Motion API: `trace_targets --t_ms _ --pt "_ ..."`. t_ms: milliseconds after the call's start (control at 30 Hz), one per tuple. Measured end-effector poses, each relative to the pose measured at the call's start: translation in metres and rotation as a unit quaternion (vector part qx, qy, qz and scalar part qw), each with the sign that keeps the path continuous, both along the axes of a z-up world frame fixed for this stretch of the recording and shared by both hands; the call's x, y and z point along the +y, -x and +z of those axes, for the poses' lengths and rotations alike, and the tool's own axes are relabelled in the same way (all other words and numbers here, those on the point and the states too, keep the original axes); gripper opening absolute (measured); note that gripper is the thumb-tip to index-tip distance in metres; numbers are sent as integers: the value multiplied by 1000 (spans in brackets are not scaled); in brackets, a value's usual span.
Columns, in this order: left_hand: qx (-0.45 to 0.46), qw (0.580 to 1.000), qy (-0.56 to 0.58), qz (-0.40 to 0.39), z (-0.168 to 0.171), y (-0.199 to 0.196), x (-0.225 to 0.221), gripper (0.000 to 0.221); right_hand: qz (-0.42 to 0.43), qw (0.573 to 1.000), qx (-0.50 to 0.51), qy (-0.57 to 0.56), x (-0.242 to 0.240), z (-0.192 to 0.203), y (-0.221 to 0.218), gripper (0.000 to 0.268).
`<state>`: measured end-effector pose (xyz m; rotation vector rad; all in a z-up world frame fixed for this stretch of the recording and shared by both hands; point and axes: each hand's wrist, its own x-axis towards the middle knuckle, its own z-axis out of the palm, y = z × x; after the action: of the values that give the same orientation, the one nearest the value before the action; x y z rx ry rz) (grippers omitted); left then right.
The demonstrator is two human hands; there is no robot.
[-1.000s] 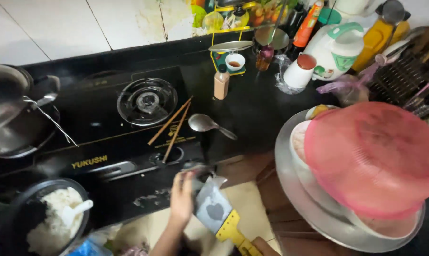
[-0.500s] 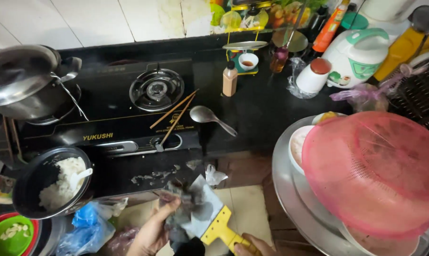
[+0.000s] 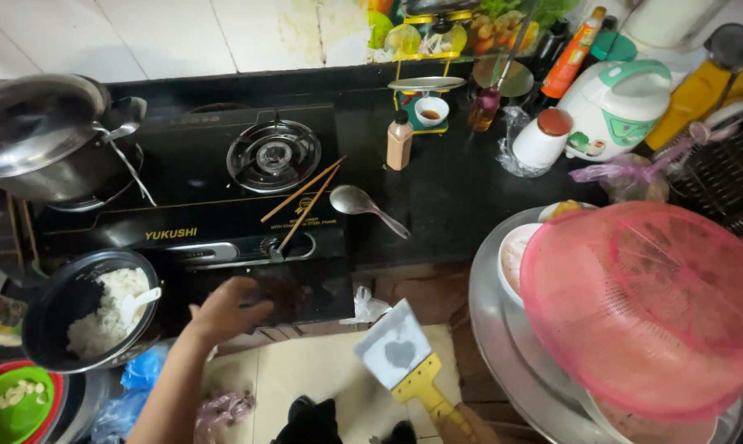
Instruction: Shaping dough balls into crab-like figures using a rolling pin and a scraper before placing them on a baking tray.
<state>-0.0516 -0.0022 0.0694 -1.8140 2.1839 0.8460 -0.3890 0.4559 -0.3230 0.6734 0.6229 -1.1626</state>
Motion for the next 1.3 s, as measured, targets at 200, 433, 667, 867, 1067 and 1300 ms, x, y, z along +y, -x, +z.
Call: trace_targets --t_ms 200,433,667,867,1067,1300 --pt "311 950 -8 -21 20 26 75 41 266 727 630 -60 -61 300 -63 35" --pt "302 946 0 115 89 -3 167 35 453 642 618 21 -99 406 -102 19" --pt "428 848 -7 314 83 -106 257 26 359 740 566 49 -107 378 -136 61" --pt "445 792 -7 418 104 -167 331 28 457 605 645 97 -113 422 -189 54" --pt "461 753 42 468 106 -256 417 25 537 571 584 212 -115 340 -246 62" --pt "382 728 86 563 110 -402 570 23 615 535 427 392 -71 304 -409 21"
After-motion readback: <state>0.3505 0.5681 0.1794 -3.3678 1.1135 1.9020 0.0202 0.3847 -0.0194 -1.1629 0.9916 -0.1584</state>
